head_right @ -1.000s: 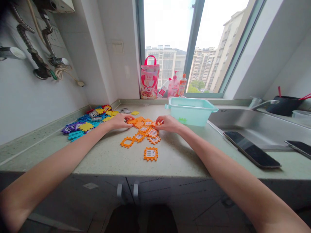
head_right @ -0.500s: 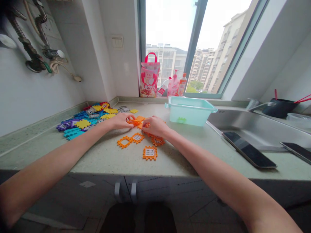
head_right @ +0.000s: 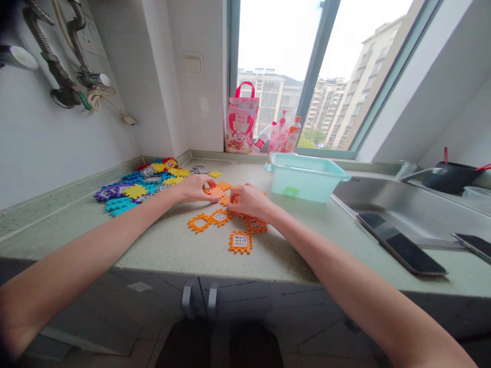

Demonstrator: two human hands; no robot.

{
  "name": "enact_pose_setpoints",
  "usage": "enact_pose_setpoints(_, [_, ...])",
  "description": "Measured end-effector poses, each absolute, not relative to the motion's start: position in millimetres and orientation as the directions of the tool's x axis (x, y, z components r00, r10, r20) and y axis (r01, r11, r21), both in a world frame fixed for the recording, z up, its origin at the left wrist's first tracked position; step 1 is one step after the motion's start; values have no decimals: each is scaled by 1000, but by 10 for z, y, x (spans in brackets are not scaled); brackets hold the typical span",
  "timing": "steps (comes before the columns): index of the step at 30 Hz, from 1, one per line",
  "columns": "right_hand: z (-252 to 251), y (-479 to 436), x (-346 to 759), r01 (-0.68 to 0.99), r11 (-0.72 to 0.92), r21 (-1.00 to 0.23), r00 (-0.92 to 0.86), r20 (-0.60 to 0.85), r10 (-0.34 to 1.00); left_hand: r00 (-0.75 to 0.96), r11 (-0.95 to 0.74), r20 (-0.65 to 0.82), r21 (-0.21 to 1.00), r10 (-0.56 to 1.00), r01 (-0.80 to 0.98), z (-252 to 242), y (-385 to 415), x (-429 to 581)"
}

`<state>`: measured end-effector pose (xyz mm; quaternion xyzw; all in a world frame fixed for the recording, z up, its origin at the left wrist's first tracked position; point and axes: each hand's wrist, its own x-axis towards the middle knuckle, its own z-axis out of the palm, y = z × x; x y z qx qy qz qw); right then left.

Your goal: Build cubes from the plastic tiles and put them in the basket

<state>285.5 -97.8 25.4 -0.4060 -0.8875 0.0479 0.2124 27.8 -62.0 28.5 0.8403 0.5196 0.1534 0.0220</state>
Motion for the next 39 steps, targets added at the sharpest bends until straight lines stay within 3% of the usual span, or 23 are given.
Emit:
enact_pose_setpoints(10, [227,-976,2824,743,619,-254,-513,377,771,379,-442,326,145,866,885,420,-531,112])
enact_pose_setpoints(18, [262,-615,3182,698,537,-473,-241,551,799,421,-444,162,162,893,881,324,-563,157])
enact_pose_setpoints(26, [149,-580,3094,797,501,-337,-323,463,825,350,-381,167,220,922,898,384,-612,203])
enact_pose_setpoints(30, [126,-606,3008,833,498,-243,-378,407,831,261,-329,252,283,932,901,354,-565,230])
enact_pose_setpoints(34, [122,-626,2997,868,467,-168,-369,411,834,221,-289,271,246,937,925,312,-566,327])
enact_pose_setpoints(39, [174,-621,3060,831,484,-273,-361,397,844,327,-359,171,220,929,907,380,-626,286])
